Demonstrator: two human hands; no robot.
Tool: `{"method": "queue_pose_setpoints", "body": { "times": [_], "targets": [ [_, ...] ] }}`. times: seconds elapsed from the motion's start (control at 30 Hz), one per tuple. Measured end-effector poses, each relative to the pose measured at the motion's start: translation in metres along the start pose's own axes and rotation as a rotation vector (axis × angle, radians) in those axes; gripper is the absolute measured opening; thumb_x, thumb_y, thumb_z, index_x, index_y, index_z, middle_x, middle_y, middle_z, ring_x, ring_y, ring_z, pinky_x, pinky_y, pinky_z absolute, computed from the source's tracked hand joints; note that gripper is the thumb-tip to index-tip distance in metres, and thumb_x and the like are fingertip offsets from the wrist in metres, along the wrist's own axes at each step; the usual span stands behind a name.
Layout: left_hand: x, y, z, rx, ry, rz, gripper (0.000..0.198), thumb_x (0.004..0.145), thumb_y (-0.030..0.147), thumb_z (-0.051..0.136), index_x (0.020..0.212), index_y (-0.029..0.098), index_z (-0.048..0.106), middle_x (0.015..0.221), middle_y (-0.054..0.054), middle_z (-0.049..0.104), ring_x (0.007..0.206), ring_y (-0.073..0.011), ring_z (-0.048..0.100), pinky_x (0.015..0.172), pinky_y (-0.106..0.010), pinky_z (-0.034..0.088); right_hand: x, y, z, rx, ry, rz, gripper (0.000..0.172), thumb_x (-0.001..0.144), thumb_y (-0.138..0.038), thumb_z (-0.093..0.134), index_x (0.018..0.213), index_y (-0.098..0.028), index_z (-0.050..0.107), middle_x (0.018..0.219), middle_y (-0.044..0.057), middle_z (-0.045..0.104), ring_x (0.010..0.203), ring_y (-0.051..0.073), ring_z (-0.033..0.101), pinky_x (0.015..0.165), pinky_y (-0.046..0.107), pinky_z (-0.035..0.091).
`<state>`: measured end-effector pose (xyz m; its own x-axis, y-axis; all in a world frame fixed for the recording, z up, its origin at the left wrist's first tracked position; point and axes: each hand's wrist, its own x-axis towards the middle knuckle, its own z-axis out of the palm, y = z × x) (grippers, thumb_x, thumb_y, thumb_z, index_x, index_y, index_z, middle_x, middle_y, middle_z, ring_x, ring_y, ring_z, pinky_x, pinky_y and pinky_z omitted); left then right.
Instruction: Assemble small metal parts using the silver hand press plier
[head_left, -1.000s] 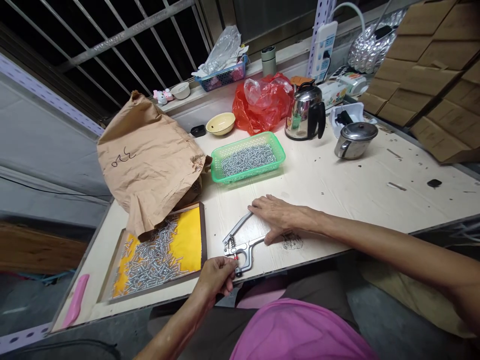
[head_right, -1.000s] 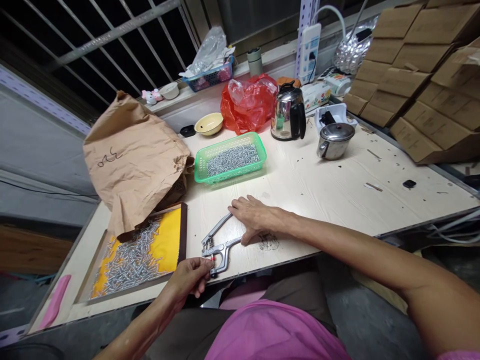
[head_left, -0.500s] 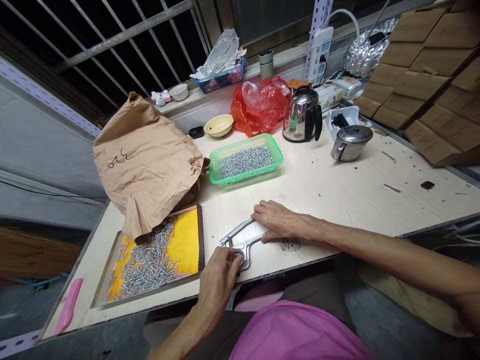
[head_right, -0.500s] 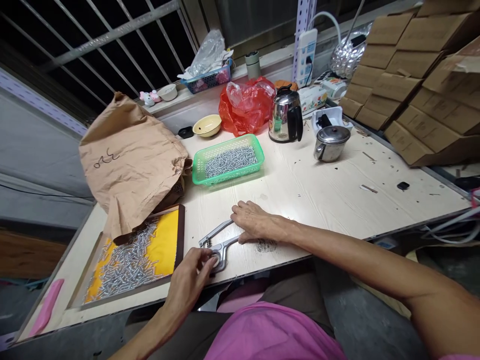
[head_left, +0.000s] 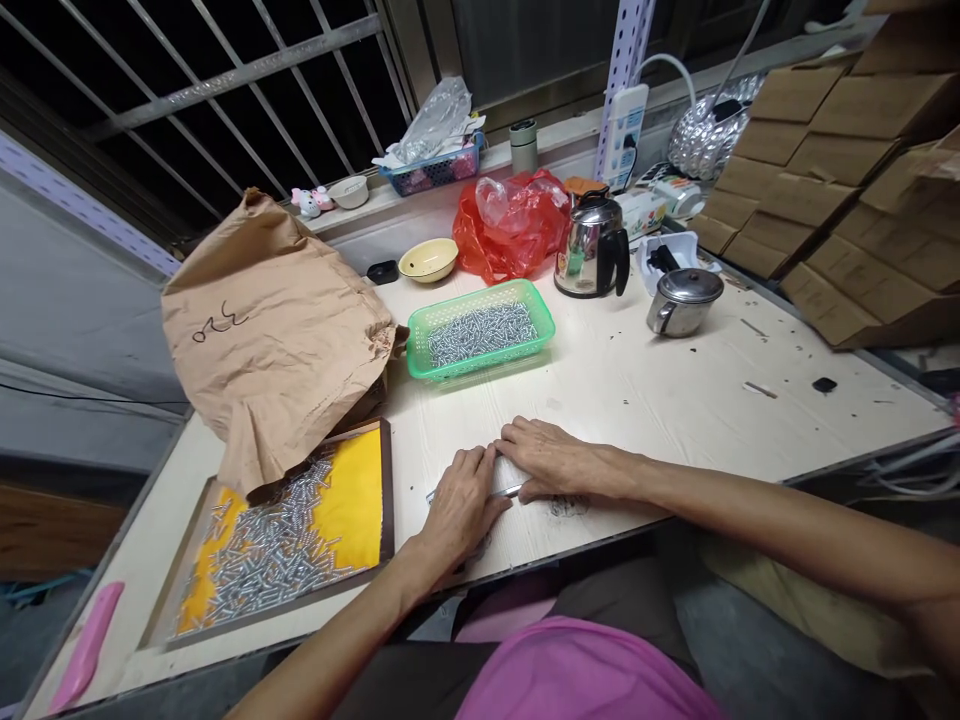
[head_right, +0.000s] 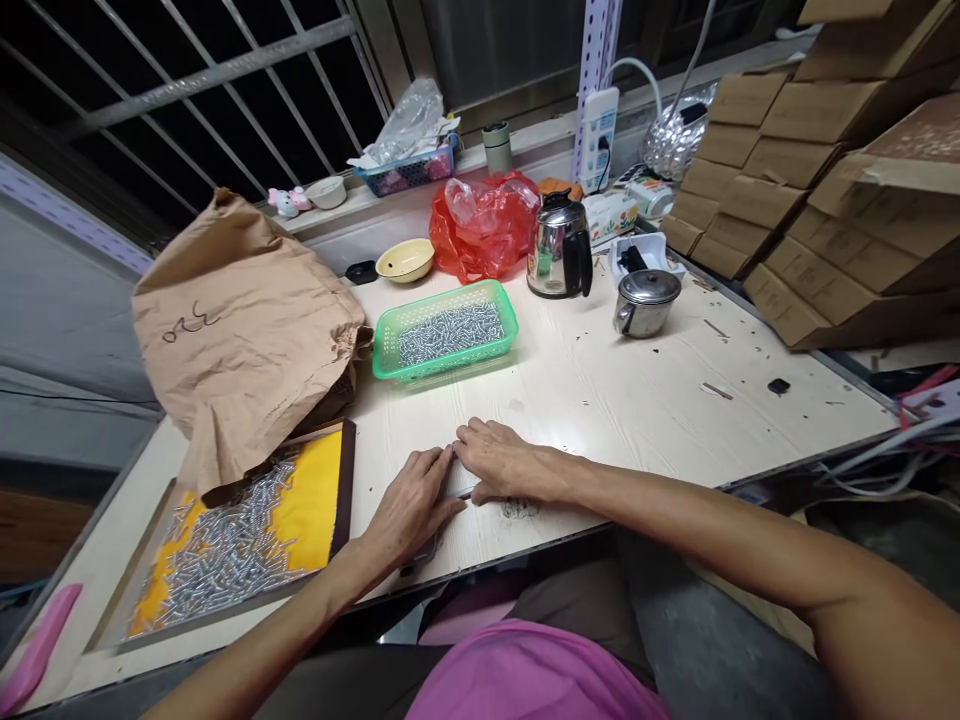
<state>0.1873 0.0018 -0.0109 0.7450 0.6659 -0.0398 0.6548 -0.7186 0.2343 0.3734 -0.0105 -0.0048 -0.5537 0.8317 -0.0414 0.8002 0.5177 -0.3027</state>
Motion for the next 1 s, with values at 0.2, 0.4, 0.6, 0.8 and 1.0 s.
{"method": "queue_pose_setpoints", "body": {
  "times": [0.2,0.4,0.6,0.8,1.0],
  "targets": [
    [0.008,0.006,-0.004,0.087,-0.056,-0.033,0.019,0.082,0.023,0.056,0.1,0.018,0.053,0.096,-0.006,0.056,0.093,-0.0228,0.051,0.077,-0.036,0.046,0.001,-0.006,0.004,-0.035,0.021,0.058,0.028,0.073,-0.03,0.073,0.09,-0.012,0.062,0.091,0.01,0.059,0.091,0.023,0.052,0.076,0.032,0.039],
    [0.009,0.008,-0.002,0.134,-0.068,-0.045,0.01,0.084,0.028,0.056,0.085,0.018,0.055,0.085,-0.005,0.056,0.085,-0.0222,0.05,0.068,-0.032,0.043,-0.005,-0.004,0.02,-0.069,0.095,0.025,0.016,0.083,-0.029,0.062,0.082,-0.013,0.059,0.083,0.007,0.059,0.084,0.02,0.052,0.074,0.032,0.034],
    [0.006,0.009,0.007,0.106,-0.028,-0.036,0.014,0.088,0.026,0.052,0.077,0.018,0.055,0.078,-0.003,0.055,0.079,-0.0191,0.049,0.067,-0.03,0.041,-0.009,-0.005,0.033,-0.03,0.127,-0.029,0.023,0.094,-0.023,0.044,0.076,-0.016,0.057,0.075,0.003,0.058,0.072,0.016,0.049,0.068,0.03,0.032],
    [0.001,0.007,0.01,0.115,0.022,-0.032,0.013,0.088,0.029,0.052,0.087,0.017,0.058,0.084,-0.005,0.059,0.083,-0.0214,0.052,0.07,-0.034,0.046,-0.012,-0.003,0.033,0.019,0.174,-0.015,0.019,0.092,-0.029,0.049,0.084,-0.015,0.059,0.082,0.006,0.057,0.08,0.018,0.049,0.072,0.03,0.036],
    [-0.028,0.014,0.031,0.065,0.239,0.021,0.032,0.088,0.022,0.051,0.119,0.014,0.049,0.13,-0.014,0.05,0.122,-0.0281,0.043,0.096,-0.045,0.045,-0.02,0.01,0.01,0.178,0.136,-0.088,0.043,0.085,-0.049,0.055,0.108,-0.013,0.057,0.096,0.01,0.057,0.091,0.022,0.05,0.08,0.033,0.041]
  ]
}}
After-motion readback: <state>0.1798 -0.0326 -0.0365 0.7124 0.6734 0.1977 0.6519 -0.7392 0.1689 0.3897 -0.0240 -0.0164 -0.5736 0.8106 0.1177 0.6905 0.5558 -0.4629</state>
